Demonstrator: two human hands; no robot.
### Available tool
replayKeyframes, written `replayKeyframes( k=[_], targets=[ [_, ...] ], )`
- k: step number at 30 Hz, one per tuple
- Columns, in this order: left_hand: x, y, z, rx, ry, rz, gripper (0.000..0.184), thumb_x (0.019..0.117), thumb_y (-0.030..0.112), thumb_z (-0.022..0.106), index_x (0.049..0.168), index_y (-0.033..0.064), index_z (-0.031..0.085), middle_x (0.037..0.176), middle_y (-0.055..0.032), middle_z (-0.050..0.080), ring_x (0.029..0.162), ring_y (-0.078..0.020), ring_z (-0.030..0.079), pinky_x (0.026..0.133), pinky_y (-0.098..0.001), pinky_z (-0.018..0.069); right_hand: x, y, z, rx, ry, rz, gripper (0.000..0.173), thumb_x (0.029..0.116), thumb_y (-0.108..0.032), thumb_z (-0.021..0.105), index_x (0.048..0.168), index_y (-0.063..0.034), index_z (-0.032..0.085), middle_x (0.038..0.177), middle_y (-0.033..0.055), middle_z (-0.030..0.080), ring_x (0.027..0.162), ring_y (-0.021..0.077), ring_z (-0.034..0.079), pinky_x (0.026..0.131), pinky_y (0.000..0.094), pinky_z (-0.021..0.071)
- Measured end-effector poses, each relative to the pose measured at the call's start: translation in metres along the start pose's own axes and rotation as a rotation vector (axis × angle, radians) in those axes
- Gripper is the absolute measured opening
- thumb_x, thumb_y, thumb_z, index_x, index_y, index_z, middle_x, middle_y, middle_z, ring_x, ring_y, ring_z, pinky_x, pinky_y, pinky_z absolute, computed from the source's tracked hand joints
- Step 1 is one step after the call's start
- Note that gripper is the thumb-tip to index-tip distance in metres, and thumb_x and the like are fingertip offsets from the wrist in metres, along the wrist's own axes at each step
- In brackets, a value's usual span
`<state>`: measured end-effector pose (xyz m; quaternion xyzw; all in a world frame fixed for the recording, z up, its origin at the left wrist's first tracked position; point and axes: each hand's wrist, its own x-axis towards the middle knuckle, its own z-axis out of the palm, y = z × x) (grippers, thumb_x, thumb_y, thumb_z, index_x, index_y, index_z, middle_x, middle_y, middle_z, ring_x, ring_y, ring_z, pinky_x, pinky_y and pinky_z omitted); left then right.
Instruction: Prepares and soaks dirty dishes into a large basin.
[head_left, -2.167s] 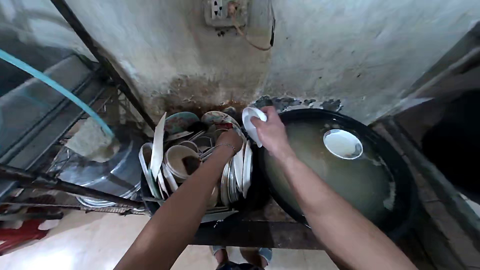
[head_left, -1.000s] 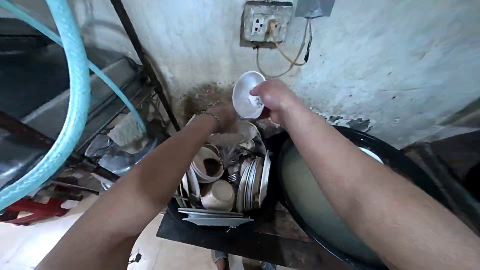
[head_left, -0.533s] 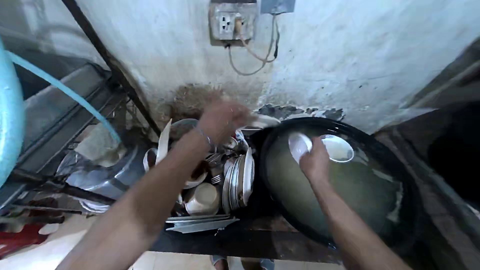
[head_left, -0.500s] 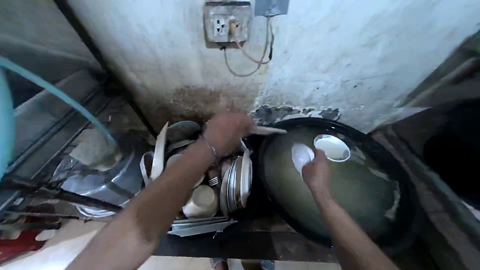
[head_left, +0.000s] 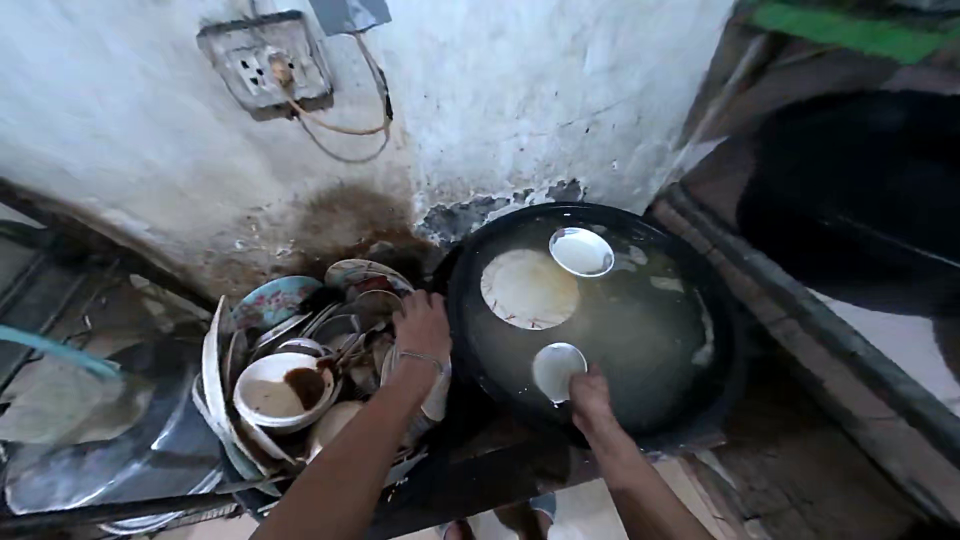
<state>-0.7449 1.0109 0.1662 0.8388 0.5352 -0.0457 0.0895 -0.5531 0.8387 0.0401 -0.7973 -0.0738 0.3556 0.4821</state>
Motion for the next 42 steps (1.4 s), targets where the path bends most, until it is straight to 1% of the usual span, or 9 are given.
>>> replayKeyframes(
  k=[5,10,13,15,21,25,29,33,42],
  targets=[
    [-0.013,-0.03,-0.008,-0.17,-0.113,-0.319,0.081,0.0934,0.03,0.076,0.156,0.0039,0.032,0.144,-0.0325,0.05,0.114,-0.0509,0.064,0.09,-0.0658,0.0539,-0.024,-0.046,0.028,0.372,-0.318,0.239,0.038,0.1067,-0.005,0.037,0.144,0.0008,0.04,0.119,0.0266,0.062,0.091,0.0349,0.071,0.071,0.047,0.0631],
    [-0.007,-0.049,0.002,-0.764,-0.117,-0.362,0.069,0.1017,0.025,0.064,0.159,0.0104,0.028,0.13,-0.0301,0.062,0.118,-0.0467,0.064,0.099,-0.0644,0.0508,-0.066,-0.12,0.082,0.301,-0.549,0.117,0.037,0.1041,-0.005,0.039,0.14,0.0001,0.045,0.117,0.0249,0.065,0.09,0.0358,0.071,0.071,0.0504,0.0614],
    [-0.007,-0.062,0.01,-0.867,-0.258,-0.294,0.045,0.0993,0.013,0.063,0.14,-0.0028,0.052,0.126,-0.0278,0.061,0.111,-0.0397,0.062,0.092,-0.0589,0.0508,-0.085,-0.161,0.11,0.081,-0.585,-0.064,0.043,0.1004,-0.002,0.047,0.143,-0.0061,0.048,0.118,0.0231,0.065,0.091,0.0353,0.07,0.07,0.0516,0.0611],
    [-0.008,-0.064,-0.005,-0.771,-0.281,-0.213,0.059,0.0908,0.007,0.074,0.144,-0.0016,0.049,0.131,-0.0271,0.061,0.116,-0.0392,0.062,0.097,-0.0584,0.0516,-0.095,-0.182,0.125,-0.125,-0.556,-0.237,0.041,0.1005,-0.006,0.052,0.141,-0.0087,0.053,0.117,0.0205,0.066,0.095,0.0326,0.069,0.075,0.0521,0.0592],
    [0.004,-0.075,-0.036,-0.486,-0.165,-0.247,0.041,0.0991,0.03,0.065,0.115,-0.0072,0.067,0.114,-0.0296,0.068,0.109,-0.0452,0.066,0.093,-0.0661,0.0512,-0.136,-0.244,0.158,-0.581,-0.421,-0.717,0.047,0.0945,-0.01,0.057,0.141,-0.006,0.051,0.123,0.0241,0.065,0.114,0.0407,0.065,0.091,0.0636,0.0527],
    [-0.002,-0.082,-0.061,-0.596,-0.034,-0.223,0.044,0.1063,0.033,0.055,0.134,-0.0005,0.063,0.125,-0.0287,0.066,0.119,-0.0452,0.063,0.101,-0.0667,0.0471,-0.142,-0.259,0.158,-0.685,-0.27,-0.936,0.052,0.0945,-0.01,0.064,0.144,-0.0077,0.048,0.139,0.0258,0.054,0.11,0.0422,0.066,0.087,0.0595,0.0575],
    [-0.021,-0.06,-0.105,-0.675,0.099,-0.079,0.036,0.1078,0.033,0.053,0.118,0.0035,0.07,0.11,-0.0213,0.071,0.106,-0.0368,0.068,0.095,-0.0612,0.0515,-0.094,-0.215,0.096,-0.604,-0.076,-0.86,0.049,0.0963,-0.009,0.062,0.143,-0.0015,0.049,0.136,0.0294,0.057,0.117,0.0476,0.062,0.094,0.0658,0.0527],
    [-0.021,-0.004,-0.112,-0.503,0.123,0.239,0.031,0.1071,0.032,0.054,0.117,0.0079,0.07,0.108,-0.0163,0.072,0.104,-0.0339,0.07,0.09,-0.059,0.0541,-0.032,-0.11,0.035,-0.62,0.046,-0.457,0.047,0.0976,-0.009,0.06,0.142,0.0002,0.048,0.127,0.035,0.06,0.112,0.0549,0.062,0.088,0.0742,0.0499],
    [0.051,0.084,0.007,0.021,-0.025,0.637,0.031,0.1055,0.025,0.058,0.134,0.0195,0.068,0.137,-0.0091,0.065,0.134,-0.03,0.057,0.111,-0.0565,0.042,-0.025,-0.015,0.029,-0.476,0.109,-0.15,0.05,0.0979,-0.008,0.058,0.145,-0.0032,0.042,0.124,0.0315,0.063,0.111,0.0504,0.065,0.088,0.0695,0.0529]
  ],
)
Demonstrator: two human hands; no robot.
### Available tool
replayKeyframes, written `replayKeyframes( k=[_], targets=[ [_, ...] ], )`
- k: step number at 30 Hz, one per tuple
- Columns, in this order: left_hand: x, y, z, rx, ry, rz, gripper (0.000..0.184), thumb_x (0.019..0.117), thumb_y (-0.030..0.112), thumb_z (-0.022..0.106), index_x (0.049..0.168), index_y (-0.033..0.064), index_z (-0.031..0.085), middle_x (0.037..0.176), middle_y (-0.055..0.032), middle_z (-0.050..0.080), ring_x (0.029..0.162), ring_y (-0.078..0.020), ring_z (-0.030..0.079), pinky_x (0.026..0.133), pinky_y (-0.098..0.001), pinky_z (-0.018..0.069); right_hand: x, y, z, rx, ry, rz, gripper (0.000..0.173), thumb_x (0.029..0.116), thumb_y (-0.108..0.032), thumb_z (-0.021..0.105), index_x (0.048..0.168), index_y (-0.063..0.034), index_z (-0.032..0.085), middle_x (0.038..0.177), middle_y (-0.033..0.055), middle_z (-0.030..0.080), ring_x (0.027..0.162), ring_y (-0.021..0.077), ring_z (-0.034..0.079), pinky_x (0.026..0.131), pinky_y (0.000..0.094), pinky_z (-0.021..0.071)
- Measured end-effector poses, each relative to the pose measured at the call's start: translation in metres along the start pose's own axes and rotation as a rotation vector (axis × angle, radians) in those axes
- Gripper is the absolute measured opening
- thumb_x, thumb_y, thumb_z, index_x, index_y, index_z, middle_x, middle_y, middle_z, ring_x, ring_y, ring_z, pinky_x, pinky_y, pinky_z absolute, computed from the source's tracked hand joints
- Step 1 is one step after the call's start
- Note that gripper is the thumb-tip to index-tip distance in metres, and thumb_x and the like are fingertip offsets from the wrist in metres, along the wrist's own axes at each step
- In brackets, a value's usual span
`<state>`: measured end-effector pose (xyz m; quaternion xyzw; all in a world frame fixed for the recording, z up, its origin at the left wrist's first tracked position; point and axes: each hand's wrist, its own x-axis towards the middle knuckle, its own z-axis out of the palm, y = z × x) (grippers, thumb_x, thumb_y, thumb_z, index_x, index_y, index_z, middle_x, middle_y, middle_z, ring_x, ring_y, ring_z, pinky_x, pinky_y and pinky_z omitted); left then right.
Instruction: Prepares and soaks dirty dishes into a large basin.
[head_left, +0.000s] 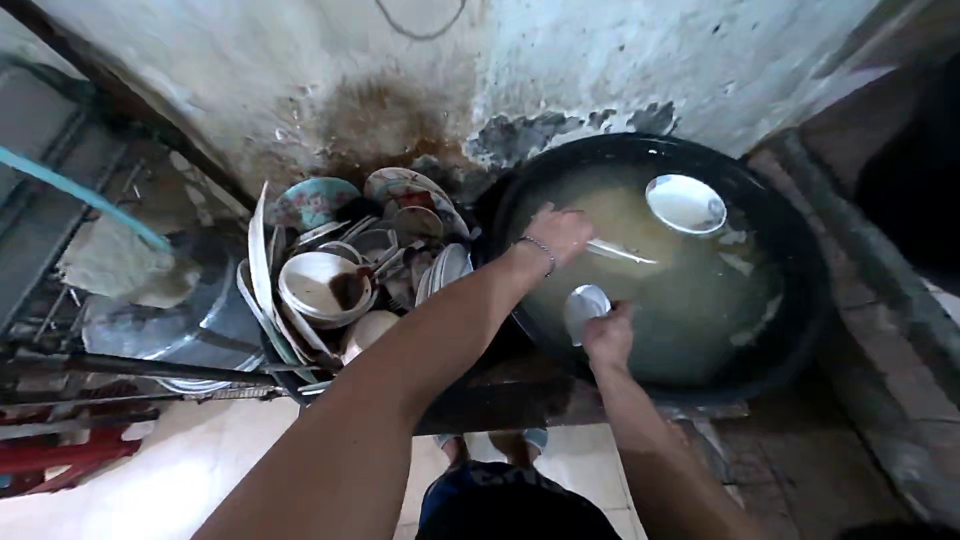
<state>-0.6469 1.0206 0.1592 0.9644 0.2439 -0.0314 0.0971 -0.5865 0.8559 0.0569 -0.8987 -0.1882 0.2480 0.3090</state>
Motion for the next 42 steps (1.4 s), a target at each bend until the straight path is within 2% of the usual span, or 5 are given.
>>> replayKeyframes(
  k=[10,14,28,36,42],
  targets=[
    [-0.133,-0.037,0.042,0.221,-0.702,-0.031,0.035,0.0945,0.026,0.071,0.122,0.0039,0.071,0.132,-0.0218,0.065,0.126,-0.0451,0.057,0.106,-0.0709,0.0383,0.013,-0.005,0.013,0.673,-0.275,0.181,0.044,0.1024,-0.003,0.043,0.146,-0.0074,0.044,0.122,0.023,0.062,0.093,0.0346,0.068,0.072,0.0534,0.059],
    [-0.143,-0.045,0.084,0.207,-0.577,-0.009,0.027,0.1025,0.015,0.058,0.125,0.0086,0.072,0.141,-0.0122,0.063,0.142,-0.039,0.046,0.122,-0.0674,0.0174,0.012,-0.011,0.014,0.69,-0.292,0.15,0.052,0.1004,0.002,0.045,0.151,-0.0098,0.04,0.126,0.0237,0.061,0.095,0.0358,0.068,0.073,0.0543,0.0589],
    [-0.166,-0.091,-0.011,-0.13,-0.095,-0.44,0.051,0.0908,0.033,0.071,0.134,0.0088,0.058,0.114,-0.0181,0.071,0.105,-0.0384,0.07,0.088,-0.0614,0.0546,0.007,-0.026,0.015,0.737,-0.354,0.179,0.045,0.1057,-0.007,0.043,0.151,-0.0059,0.036,0.12,0.025,0.062,0.084,0.0339,0.071,0.065,0.0485,0.0627],
    [-0.172,-0.179,-0.034,-1.259,0.456,-0.838,0.071,0.09,0.013,0.079,0.152,0.0138,0.044,0.132,-0.0203,0.06,0.096,-0.0292,0.066,0.079,-0.0456,0.058,0.008,-0.022,0.019,0.75,-0.337,0.195,0.046,0.1061,-0.009,0.045,0.151,-0.0042,0.035,0.119,0.0251,0.061,0.084,0.0333,0.071,0.064,0.047,0.0622],
    [-0.153,-0.219,-0.038,-0.457,0.146,-0.734,0.041,0.0985,0.024,0.067,0.135,0.0039,0.063,0.129,-0.0244,0.066,0.121,-0.0419,0.063,0.103,-0.0643,0.0482,0.012,-0.004,0.026,0.755,-0.315,0.15,0.043,0.1054,-0.007,0.044,0.148,-0.0032,0.039,0.114,0.0234,0.064,0.079,0.0323,0.071,0.059,0.0477,0.0611]
  ],
)
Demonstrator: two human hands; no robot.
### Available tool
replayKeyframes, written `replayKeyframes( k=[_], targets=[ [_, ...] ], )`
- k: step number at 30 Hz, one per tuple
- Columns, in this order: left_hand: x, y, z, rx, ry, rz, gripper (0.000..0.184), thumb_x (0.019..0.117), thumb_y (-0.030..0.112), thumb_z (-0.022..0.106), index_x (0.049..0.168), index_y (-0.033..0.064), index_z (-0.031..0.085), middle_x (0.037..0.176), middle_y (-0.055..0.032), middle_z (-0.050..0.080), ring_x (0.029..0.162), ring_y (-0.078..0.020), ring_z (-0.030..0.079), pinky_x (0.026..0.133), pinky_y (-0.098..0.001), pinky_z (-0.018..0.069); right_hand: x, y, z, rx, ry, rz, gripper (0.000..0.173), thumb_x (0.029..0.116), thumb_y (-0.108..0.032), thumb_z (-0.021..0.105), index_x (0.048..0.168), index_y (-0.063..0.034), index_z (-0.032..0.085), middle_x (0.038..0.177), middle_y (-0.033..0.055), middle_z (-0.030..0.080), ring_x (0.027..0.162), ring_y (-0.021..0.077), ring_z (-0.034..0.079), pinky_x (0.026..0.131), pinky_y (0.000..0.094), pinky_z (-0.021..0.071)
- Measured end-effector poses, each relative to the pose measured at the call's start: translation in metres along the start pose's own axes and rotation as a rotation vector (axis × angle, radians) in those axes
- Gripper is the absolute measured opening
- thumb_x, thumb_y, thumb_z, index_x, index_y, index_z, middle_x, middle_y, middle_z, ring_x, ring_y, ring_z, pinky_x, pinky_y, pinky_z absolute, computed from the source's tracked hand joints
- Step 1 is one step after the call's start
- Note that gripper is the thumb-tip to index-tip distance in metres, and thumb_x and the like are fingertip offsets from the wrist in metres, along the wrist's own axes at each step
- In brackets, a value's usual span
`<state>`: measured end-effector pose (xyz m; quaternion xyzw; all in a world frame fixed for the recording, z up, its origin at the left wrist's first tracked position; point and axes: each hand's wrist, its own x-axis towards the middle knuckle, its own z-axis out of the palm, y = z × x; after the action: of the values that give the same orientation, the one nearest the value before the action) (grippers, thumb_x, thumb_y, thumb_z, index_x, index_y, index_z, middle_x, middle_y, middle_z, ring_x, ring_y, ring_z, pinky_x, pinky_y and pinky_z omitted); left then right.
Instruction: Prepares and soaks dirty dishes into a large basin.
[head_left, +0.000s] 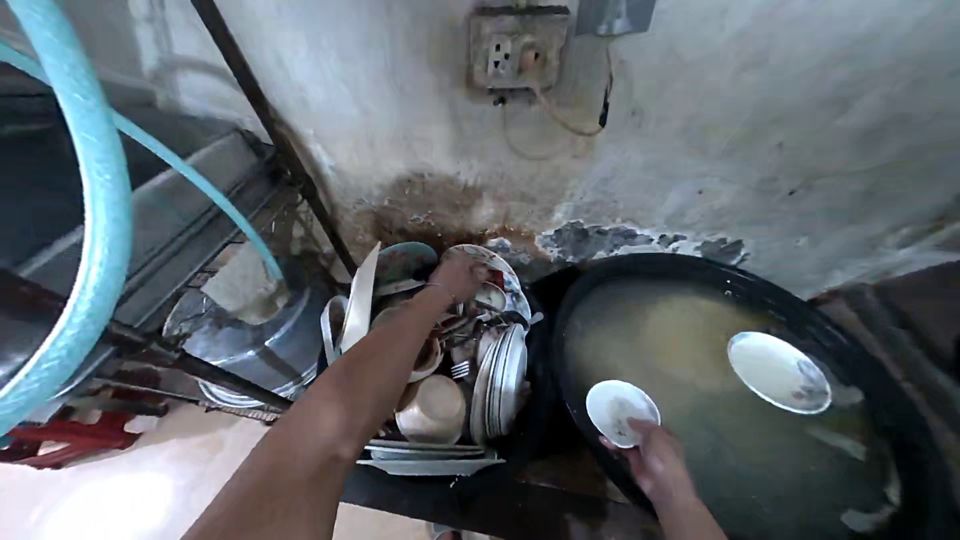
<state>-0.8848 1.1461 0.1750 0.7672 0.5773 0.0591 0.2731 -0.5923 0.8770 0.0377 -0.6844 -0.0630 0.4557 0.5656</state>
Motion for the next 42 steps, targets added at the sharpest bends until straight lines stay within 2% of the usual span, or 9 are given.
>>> replayKeyframes(
  k=[4,8,18,21,26,31,36,39,42],
  targets=[
    [0.036,0.009,0.042,0.349,-0.206,0.252,0.043,0.0902,0.029,0.075,0.128,0.0088,0.069,0.126,-0.0208,0.068,0.119,-0.0411,0.064,0.101,-0.0668,0.0486,0.001,0.008,-0.004,-0.001,0.042,-0.014,0.045,0.1052,-0.01,0.046,0.149,-0.0044,0.039,0.118,0.0236,0.064,0.084,0.0327,0.071,0.064,0.0487,0.0615],
    [0.053,0.031,0.07,0.551,-0.426,0.092,0.05,0.0868,0.035,0.078,0.124,0.0021,0.071,0.131,-0.026,0.064,0.126,-0.0456,0.058,0.104,-0.0691,0.0442,-0.002,0.009,-0.008,0.029,0.095,-0.017,0.042,0.1055,-0.01,0.048,0.146,-0.0021,0.041,0.116,0.0243,0.064,0.084,0.0335,0.071,0.063,0.0493,0.0617],
    [0.032,0.041,0.1,0.566,-0.329,-0.147,0.067,0.0904,0.026,0.078,0.139,-0.0113,0.052,0.151,-0.034,0.044,0.138,-0.0525,0.045,0.106,-0.0704,0.0417,-0.005,0.011,-0.027,0.039,0.137,-0.033,0.048,0.1041,-0.009,0.051,0.151,-0.0068,0.042,0.127,0.0217,0.063,0.101,0.0314,0.07,0.076,0.0495,0.0616],
    [0.04,0.033,0.098,0.644,-0.396,-0.118,0.054,0.0899,0.032,0.077,0.13,-0.0024,0.065,0.139,-0.0269,0.059,0.13,-0.0471,0.055,0.106,-0.0698,0.0419,-0.005,0.011,-0.025,0.042,0.13,-0.032,0.046,0.1035,-0.009,0.051,0.149,-0.0061,0.043,0.125,0.0214,0.063,0.101,0.0306,0.07,0.076,0.0479,0.0617],
    [0.063,0.011,0.089,0.626,-0.411,0.064,0.048,0.0955,0.036,0.069,0.13,0.0029,0.068,0.14,-0.0242,0.06,0.133,-0.0453,0.054,0.108,-0.0697,0.0414,-0.001,0.006,-0.023,-0.005,0.17,-0.043,0.042,0.1065,-0.013,0.049,0.148,-0.0058,0.045,0.121,0.0219,0.064,0.094,0.0307,0.07,0.07,0.0477,0.0612],
    [0.052,0.013,0.069,0.606,-0.342,0.225,0.041,0.0914,0.027,0.075,0.127,0.0073,0.069,0.129,-0.0224,0.066,0.123,-0.0449,0.06,0.1,-0.07,0.0472,0.012,0.002,-0.018,-0.272,0.294,-0.197,0.043,0.1034,-0.008,0.049,0.146,-0.0023,0.045,0.128,0.0239,0.061,0.108,0.0323,0.065,0.085,0.0535,0.0567],
    [0.042,0.014,0.03,0.056,-0.068,0.244,0.053,0.0919,0.026,0.077,0.138,0.0061,0.062,0.129,-0.023,0.066,0.12,-0.0402,0.064,0.105,-0.0622,0.0478,0.024,-0.001,-0.002,-0.359,0.282,-0.287,0.049,0.0995,0.0,0.05,0.148,0.0014,0.042,0.134,0.0267,0.059,0.118,0.0349,0.063,0.095,0.0548,0.0544],
    [0.024,0.017,0.01,-0.407,0.067,0.123,0.06,0.0888,0.022,0.08,0.141,0.0009,0.057,0.128,-0.0236,0.066,0.115,-0.0346,0.067,0.102,-0.0546,0.0522,0.025,-0.008,0.012,-0.262,0.184,-0.189,0.048,0.1008,-0.001,0.049,0.148,-0.0014,0.043,0.124,0.026,0.061,0.099,0.0329,0.066,0.078,0.0521,0.0574],
    [0.012,0.014,0.015,-1.009,0.082,-0.049,0.06,0.0935,0.017,0.074,0.146,0.0033,0.048,0.115,-0.0195,0.067,0.092,-0.0262,0.068,0.081,-0.0442,0.0587,0.017,-0.022,0.031,-0.068,0.011,-0.033,0.044,0.1049,-0.004,0.041,0.148,-0.002,0.036,0.115,0.0247,0.062,0.079,0.0321,0.071,0.059,0.0467,0.0621]
  ],
)
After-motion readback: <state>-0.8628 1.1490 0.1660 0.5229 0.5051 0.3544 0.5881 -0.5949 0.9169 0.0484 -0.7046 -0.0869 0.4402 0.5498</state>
